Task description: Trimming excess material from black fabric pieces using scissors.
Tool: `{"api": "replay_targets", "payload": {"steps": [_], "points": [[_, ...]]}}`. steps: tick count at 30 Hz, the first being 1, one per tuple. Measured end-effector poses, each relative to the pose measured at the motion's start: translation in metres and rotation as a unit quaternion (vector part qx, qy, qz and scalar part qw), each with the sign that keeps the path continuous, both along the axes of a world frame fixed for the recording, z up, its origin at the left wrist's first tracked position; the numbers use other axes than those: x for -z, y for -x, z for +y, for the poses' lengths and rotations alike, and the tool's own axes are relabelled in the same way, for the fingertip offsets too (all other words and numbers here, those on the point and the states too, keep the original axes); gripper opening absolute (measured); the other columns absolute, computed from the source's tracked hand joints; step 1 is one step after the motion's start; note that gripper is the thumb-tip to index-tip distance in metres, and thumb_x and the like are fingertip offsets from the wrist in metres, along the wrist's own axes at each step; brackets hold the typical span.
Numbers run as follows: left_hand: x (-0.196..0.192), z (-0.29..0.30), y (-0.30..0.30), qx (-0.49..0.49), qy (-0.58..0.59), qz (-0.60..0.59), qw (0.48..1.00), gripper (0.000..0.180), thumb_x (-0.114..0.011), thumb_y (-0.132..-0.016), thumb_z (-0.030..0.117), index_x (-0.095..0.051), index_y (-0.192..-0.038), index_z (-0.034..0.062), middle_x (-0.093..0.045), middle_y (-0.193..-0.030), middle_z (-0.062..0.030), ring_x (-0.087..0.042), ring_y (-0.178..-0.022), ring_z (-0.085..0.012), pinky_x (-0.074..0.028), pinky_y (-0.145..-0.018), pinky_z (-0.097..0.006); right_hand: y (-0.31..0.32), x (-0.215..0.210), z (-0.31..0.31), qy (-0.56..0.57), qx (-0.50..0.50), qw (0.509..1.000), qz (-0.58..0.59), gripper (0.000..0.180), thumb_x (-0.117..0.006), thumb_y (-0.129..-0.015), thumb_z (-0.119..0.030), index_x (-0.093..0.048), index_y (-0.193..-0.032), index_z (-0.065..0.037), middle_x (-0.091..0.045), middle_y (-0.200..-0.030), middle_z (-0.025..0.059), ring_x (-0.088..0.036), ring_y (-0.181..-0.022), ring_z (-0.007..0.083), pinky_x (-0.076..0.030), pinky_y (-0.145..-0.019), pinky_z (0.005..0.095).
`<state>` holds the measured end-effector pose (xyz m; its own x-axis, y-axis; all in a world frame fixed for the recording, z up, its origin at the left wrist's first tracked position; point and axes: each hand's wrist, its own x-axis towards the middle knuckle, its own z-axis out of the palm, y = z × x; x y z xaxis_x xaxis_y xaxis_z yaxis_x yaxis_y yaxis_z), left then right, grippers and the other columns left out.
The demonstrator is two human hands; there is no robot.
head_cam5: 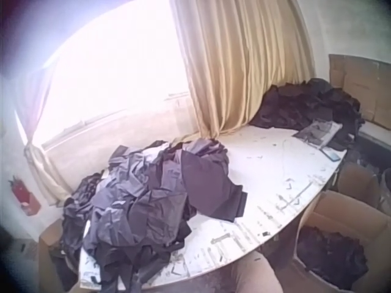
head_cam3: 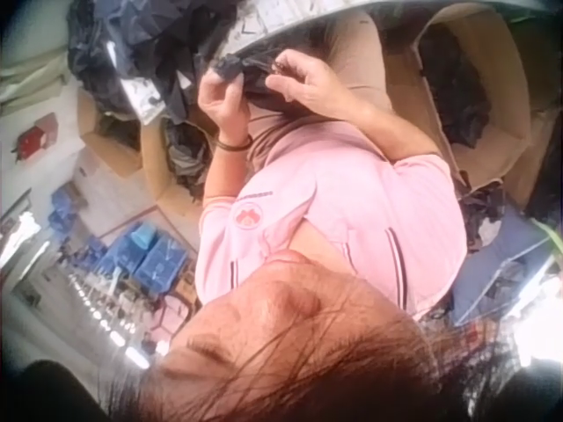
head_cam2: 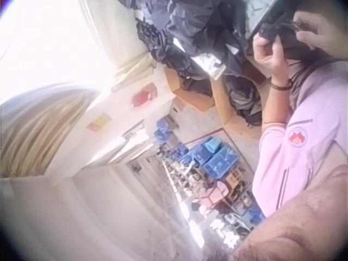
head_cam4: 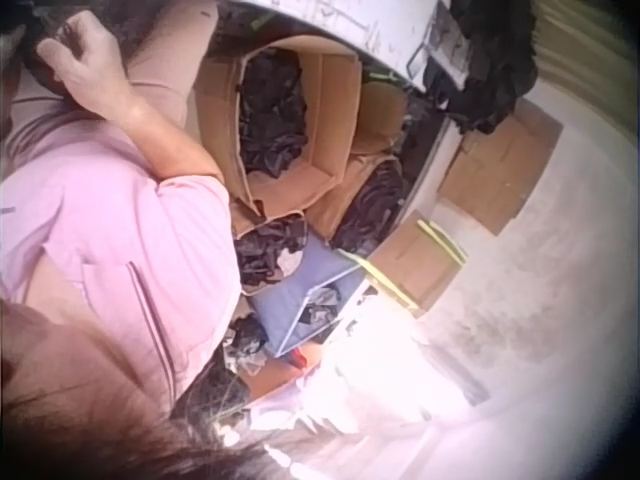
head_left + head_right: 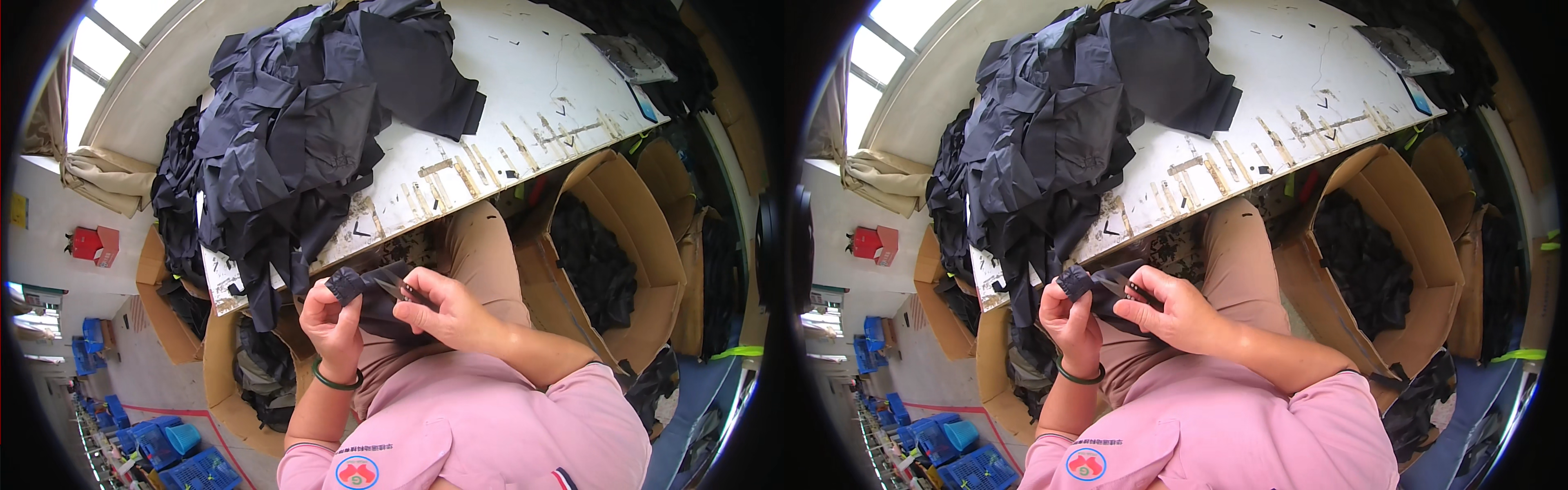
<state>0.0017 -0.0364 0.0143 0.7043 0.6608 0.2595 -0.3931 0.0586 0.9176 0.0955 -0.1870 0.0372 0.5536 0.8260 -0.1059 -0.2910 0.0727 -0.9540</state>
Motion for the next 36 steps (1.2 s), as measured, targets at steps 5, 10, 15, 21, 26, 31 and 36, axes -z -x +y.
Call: {"api": "replay_targets", "payload": {"steps": [5, 10, 15, 21, 26, 31, 36], "points": [[-0.002, -0.004, 0.0, -0.033, -0.044, -0.009, 0.998, 0.021, -0.061, -0.078, -0.016, -0.054, -0.084, 0.0024, -0.058, -0.093, -0.0063, -0.057, -0.085, -0.0129, -0.045, -0.079, -0.024, 0.005, 0.006, 0.004, 0.002, -0.088, 0.977, 0.196, 0.024, -0.063, -0.093, -0.029, -0.052, -0.085, -0.009, -0.046, -0.07, -0.007, -0.038, -0.058, 0.0002, -0.032, -0.048, 0.0176], [0.001, -0.007, 0.001, -0.033, -0.055, -0.01, 0.998, 0.022, -0.062, -0.077, -0.016, -0.054, -0.084, 0.0022, -0.058, -0.094, -0.007, -0.056, -0.086, -0.0137, -0.044, -0.078, -0.023, 0.008, 0.011, 0.009, -0.018, -0.094, 0.989, 0.112, 0.026, -0.061, -0.095, -0.029, -0.053, -0.083, -0.007, -0.045, -0.068, -0.0071, -0.037, -0.058, 0.0023, -0.032, -0.049, 0.0199], [0.001, -0.008, 0.004, -0.02, -0.049, 0.002, 0.999, 0.022, -0.062, -0.076, -0.017, -0.054, -0.084, 0.0024, -0.058, -0.095, -0.0076, -0.056, -0.088, -0.0147, -0.044, -0.079, -0.024, 0.011, 0.018, 0.012, -0.017, -0.043, 0.996, -0.081, 0.03, -0.063, -0.093, -0.03, -0.054, -0.082, -0.004, -0.046, -0.067, -0.0036, -0.038, -0.06, 0.0063, -0.035, -0.052, 0.0232], [0.01, -0.005, 0.009, -0.008, -0.105, 0.016, 0.994, 0.023, -0.063, -0.074, -0.017, -0.055, -0.085, 0.002, -0.06, -0.094, -0.0084, -0.056, -0.09, -0.0187, -0.044, -0.081, -0.029, 0.006, 0.006, 0.01, 0.026, -0.015, 0.983, -0.179, 0.03, -0.068, -0.089, -0.028, -0.053, -0.082, -0.002, -0.047, -0.066, 0.0051, -0.042, -0.057, 0.0116, -0.039, -0.052, 0.0272], [0.009, -0.006, 0.007, -0.014, -0.171, 0.001, 0.985, 0.023, -0.065, -0.072, -0.015, -0.056, -0.084, 0.0017, -0.062, -0.092, -0.0091, -0.056, -0.089, -0.0213, -0.044, -0.082, -0.033, 0.005, 0.004, 0.012, 0.021, 0.003, 0.974, -0.226, 0.038, -0.065, -0.089, -0.037, -0.052, -0.081, -0.002, -0.055, -0.062, 0.0136, -0.053, -0.051, 0.0286, -0.042, -0.05, 0.0362], [0.009, -0.005, 0.007, -0.012, -0.183, 0.004, 0.983, 0.023, -0.067, -0.071, -0.014, -0.056, -0.084, 0.0019, -0.062, -0.091, -0.0087, -0.056, -0.087, -0.0214, -0.044, -0.082, -0.033, 0.006, 0.008, 0.01, 0.025, 0.006, 0.974, -0.225, 0.036, -0.064, -0.09, -0.035, -0.052, -0.081, -0.002, -0.054, -0.061, 0.0141, -0.052, -0.051, 0.0293, -0.041, -0.049, 0.0371], [0.01, -0.004, 0.006, -0.008, -0.176, -0.001, 0.984, 0.023, -0.068, -0.071, -0.013, -0.056, -0.083, 0.002, -0.063, -0.091, -0.0084, -0.056, -0.087, -0.0214, -0.044, -0.082, -0.033, 0.005, 0.008, 0.008, 0.047, -0.004, 0.975, -0.216, 0.035, -0.063, -0.091, -0.034, -0.052, -0.08, -0.003, -0.053, -0.061, 0.0148, -0.052, -0.051, 0.0305, -0.041, -0.049, 0.038]]}}
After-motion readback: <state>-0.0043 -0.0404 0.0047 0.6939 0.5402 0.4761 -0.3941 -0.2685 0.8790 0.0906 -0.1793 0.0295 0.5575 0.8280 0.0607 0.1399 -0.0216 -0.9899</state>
